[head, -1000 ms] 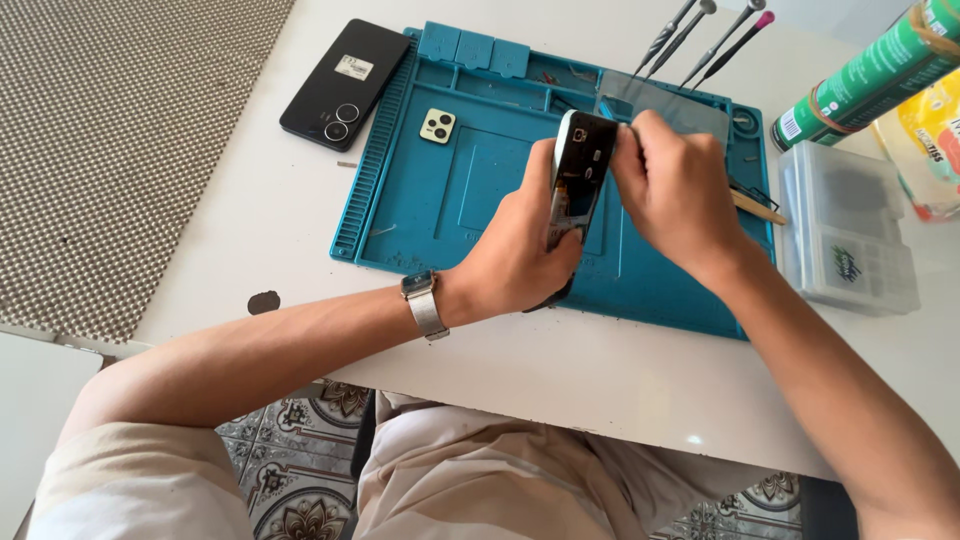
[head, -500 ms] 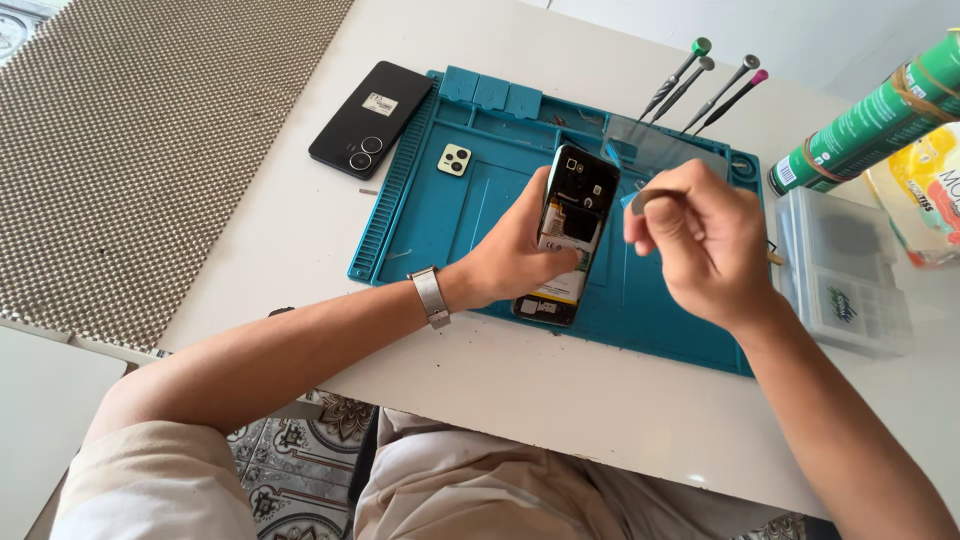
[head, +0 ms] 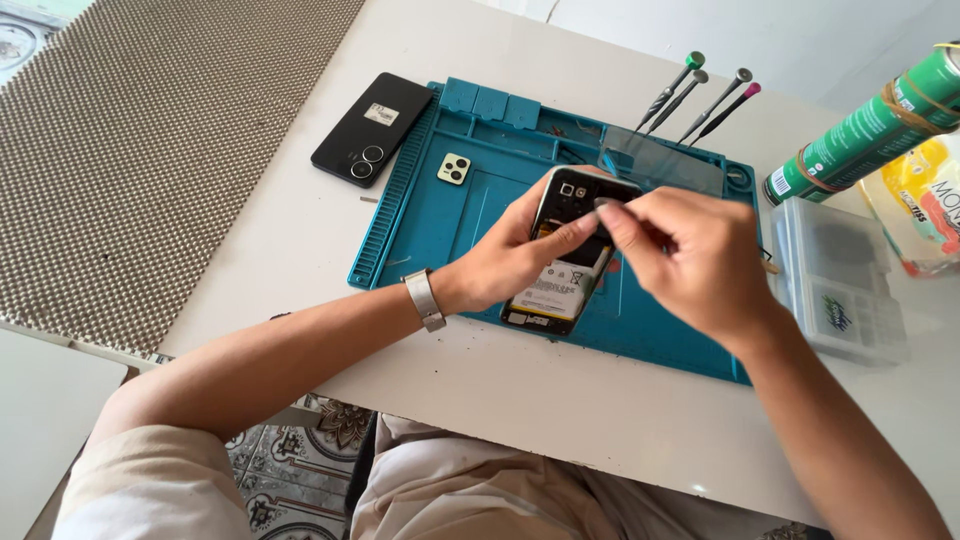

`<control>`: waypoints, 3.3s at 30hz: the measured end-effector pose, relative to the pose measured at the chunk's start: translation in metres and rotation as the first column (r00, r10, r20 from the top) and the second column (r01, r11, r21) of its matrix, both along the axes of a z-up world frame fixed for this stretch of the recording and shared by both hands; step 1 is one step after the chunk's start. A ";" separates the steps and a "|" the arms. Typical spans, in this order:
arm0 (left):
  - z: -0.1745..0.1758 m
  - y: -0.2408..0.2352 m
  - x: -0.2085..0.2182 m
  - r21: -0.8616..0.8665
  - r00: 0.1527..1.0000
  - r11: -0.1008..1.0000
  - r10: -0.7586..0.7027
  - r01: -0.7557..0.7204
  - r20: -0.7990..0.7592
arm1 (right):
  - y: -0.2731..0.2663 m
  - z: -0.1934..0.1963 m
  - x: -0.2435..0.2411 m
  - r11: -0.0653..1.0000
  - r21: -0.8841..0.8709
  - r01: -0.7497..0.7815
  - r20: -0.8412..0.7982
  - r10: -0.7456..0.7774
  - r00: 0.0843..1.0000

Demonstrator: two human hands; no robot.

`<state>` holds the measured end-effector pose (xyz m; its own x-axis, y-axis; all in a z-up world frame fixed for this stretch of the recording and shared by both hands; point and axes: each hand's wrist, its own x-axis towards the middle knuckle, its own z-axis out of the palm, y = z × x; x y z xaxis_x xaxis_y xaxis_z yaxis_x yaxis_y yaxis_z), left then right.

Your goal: The person cleans a smartphone camera module with a blue plastic tool and a screwdriver, then uses a toothbrush to clean the interior of a disassembled smartphone. The person handles the camera module and the phone body, using tools to remove debris from the components.

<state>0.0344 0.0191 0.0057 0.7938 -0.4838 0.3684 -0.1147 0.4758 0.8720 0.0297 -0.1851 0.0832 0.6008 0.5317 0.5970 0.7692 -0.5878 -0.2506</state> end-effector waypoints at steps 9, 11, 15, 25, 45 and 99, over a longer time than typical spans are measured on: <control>0.000 0.000 -0.009 0.128 0.961 0.989 0.042 -0.079 0.273 | 0.012 0.013 -0.015 0.987 -0.138 -0.085 0.488 0.142 0.861; 0.000 -0.002 -0.007 0.149 0.993 0.988 -0.067 0.051 0.102 | 0.009 0.011 -0.006 0.991 -0.041 -0.126 0.440 0.131 0.889; 0.001 -0.006 -0.001 0.126 0.983 0.986 -0.084 0.106 -0.163 | 0.001 -0.006 0.019 0.985 0.114 -0.127 0.141 0.110 0.984; 0.008 0.019 0.017 -0.099 0.930 0.990 -0.125 0.097 -0.345 | 0.000 -0.067 0.055 0.942 0.309 0.132 -0.393 0.000 0.920; 0.008 0.042 0.044 0.085 0.917 0.996 0.064 -0.033 -0.394 | -0.020 -0.073 0.083 0.939 0.165 0.302 -0.829 -0.034 0.559; -0.020 0.012 0.052 0.381 0.949 0.901 0.088 -0.205 0.303 | -0.008 -0.090 0.094 0.945 -0.295 0.139 -0.363 -0.246 0.899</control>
<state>0.0868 0.0313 -0.0141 0.7643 -0.5224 0.3781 -0.4157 0.0492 0.9082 0.1239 -0.1930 -0.0065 0.8620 0.4833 0.1526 0.5055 -0.7984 -0.3272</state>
